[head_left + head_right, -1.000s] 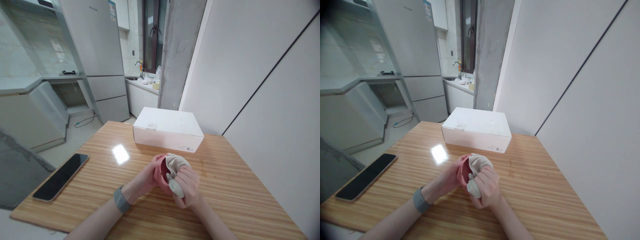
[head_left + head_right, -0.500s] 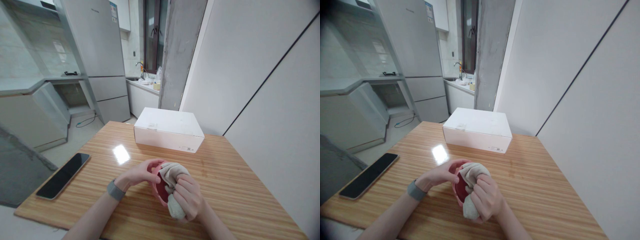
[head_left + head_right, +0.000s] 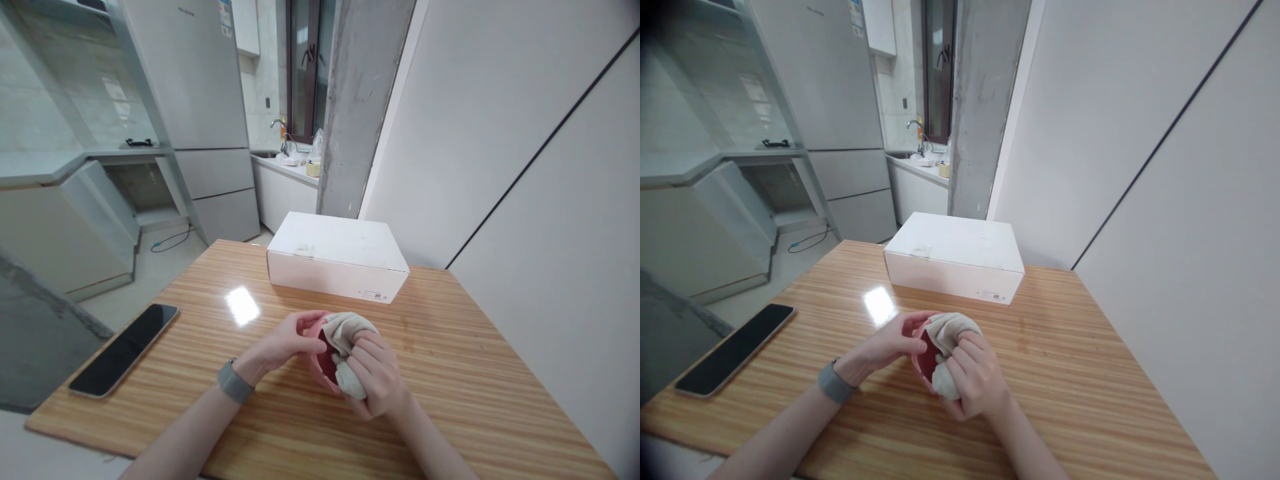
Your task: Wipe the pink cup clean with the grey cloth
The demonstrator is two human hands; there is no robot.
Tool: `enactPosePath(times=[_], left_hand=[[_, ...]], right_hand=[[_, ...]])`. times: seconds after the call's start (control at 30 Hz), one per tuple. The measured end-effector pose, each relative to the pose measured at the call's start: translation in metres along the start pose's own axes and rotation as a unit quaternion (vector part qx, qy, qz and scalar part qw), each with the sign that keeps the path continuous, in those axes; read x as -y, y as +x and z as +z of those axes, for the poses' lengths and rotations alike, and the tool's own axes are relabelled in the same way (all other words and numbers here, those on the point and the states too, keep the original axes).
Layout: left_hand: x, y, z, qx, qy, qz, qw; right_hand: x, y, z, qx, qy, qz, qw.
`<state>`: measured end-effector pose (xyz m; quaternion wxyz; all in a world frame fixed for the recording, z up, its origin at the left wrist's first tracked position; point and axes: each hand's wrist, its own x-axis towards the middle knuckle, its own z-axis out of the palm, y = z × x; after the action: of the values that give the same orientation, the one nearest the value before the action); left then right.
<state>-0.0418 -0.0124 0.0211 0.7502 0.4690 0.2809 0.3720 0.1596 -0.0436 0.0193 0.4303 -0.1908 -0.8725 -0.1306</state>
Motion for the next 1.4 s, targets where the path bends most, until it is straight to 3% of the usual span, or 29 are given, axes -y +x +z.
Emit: enactPosePath(times=[0.17,0.3,0.37,0.47,0.6,0.8,1.1,1.17,1.27,1.3,1.4], left_hand=[[0.007,0.002,0.012,-0.078,-0.026,0.035,0.996],[0.012,0.002,0.028,-0.103,-0.071,0.081,0.989],[0.014,0.001,0.031,-0.095,-0.076,0.093,0.988],[0.016,0.0,0.03,-0.042,-0.068,0.101,0.992],[0.017,0.0,0.025,0.02,-0.033,0.08,0.996],[0.019,-0.003,0.028,-0.004,0.043,0.079,0.996],[0.011,0.002,0.026,-0.101,-0.002,0.077,0.992],[0.01,0.003,0.024,-0.115,-0.026,0.1,0.988],[0.008,0.004,0.022,-0.112,-0.064,0.141,0.982],[0.008,0.004,0.021,-0.105,-0.074,0.153,0.98],[0.009,0.004,0.02,-0.084,-0.099,0.175,0.976]], right_hand=[[0.004,0.006,0.01,-0.015,-0.073,0.08,0.994],[0.006,0.009,0.014,-0.056,-0.104,0.083,0.99],[0.004,0.007,0.012,-0.079,-0.067,0.089,0.991],[0.0,0.002,0.007,-0.109,0.037,0.153,0.982],[-0.003,-0.003,0.002,-0.165,0.125,0.289,0.935],[0.002,-0.007,0.006,-0.238,0.197,0.417,0.855],[-0.02,-0.002,0.013,-0.356,0.297,0.559,0.688],[-0.027,0.005,0.007,-0.39,0.345,0.584,0.622],[-0.029,0.015,-0.002,-0.413,0.475,0.623,0.464],[-0.027,0.018,-0.004,-0.399,0.514,0.626,0.429],[-0.02,0.023,-0.004,-0.341,0.584,0.626,0.39]])
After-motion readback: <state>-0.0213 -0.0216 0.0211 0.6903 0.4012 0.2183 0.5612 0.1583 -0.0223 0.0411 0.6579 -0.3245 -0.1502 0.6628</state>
